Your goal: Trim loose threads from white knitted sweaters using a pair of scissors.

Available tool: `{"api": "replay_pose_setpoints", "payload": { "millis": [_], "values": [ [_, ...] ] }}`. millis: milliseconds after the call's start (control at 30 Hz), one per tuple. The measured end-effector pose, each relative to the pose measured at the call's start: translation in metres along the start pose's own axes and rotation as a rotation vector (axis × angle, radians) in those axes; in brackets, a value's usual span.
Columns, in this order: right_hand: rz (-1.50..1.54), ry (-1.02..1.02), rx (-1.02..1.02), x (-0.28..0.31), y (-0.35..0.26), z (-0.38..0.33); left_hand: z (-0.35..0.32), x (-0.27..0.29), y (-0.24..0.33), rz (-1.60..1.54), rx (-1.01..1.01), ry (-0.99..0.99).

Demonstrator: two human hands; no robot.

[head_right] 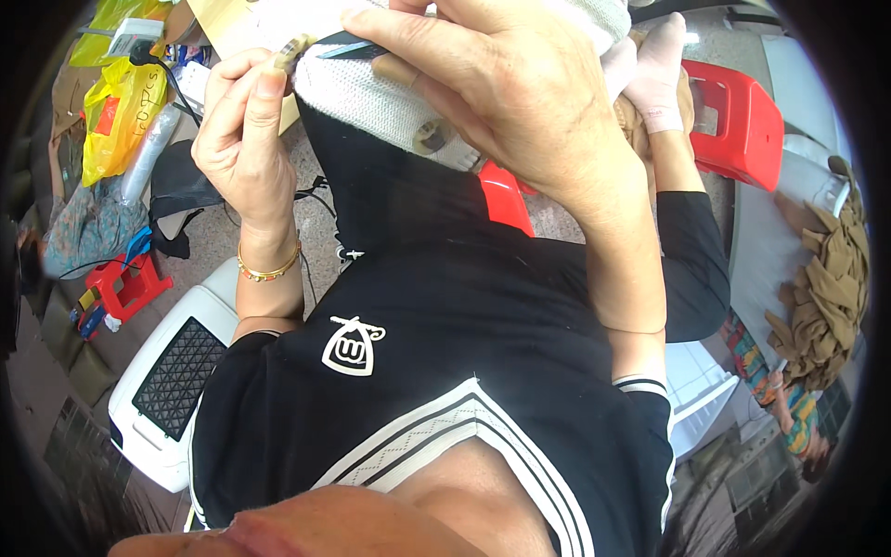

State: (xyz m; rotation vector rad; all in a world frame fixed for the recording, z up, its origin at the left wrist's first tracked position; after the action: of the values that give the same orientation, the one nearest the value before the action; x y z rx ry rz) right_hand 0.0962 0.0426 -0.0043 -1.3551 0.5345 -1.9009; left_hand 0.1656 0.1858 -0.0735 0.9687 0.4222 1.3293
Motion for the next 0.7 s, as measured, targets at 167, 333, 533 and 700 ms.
{"api": "replay_pose_setpoints", "payload": {
  "millis": [167, 333, 533, 700],
  "values": [
    [-0.012, -0.008, 0.007, -0.001, -0.001, 0.004, 0.004, -0.003, 0.003, -0.024, 0.009, -0.009],
    [-0.006, -0.032, -0.006, -0.004, -0.001, 0.008, 0.003, -0.002, -0.001, -0.012, 0.027, -0.021],
    [-0.069, -0.033, 0.056, -0.002, -0.006, 0.014, 0.005, -0.001, -0.008, -0.029, 0.054, -0.010],
    [-0.091, -0.055, 0.074, -0.001, -0.005, 0.018, 0.006, -0.002, -0.013, -0.083, 0.080, -0.031]
  ]
}}
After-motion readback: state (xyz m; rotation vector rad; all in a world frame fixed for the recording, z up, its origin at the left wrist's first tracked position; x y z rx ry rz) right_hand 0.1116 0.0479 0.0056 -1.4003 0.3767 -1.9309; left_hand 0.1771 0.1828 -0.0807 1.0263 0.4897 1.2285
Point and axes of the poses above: each hand's wrist, its own z-axis towards the middle knuckle, its own x-axis out of the back of the hand, y = z × x, the point moved 10 cm from there along z, towards the middle knuckle, and after that the axes turned 9 degrees about z, right-handed, at the moved point
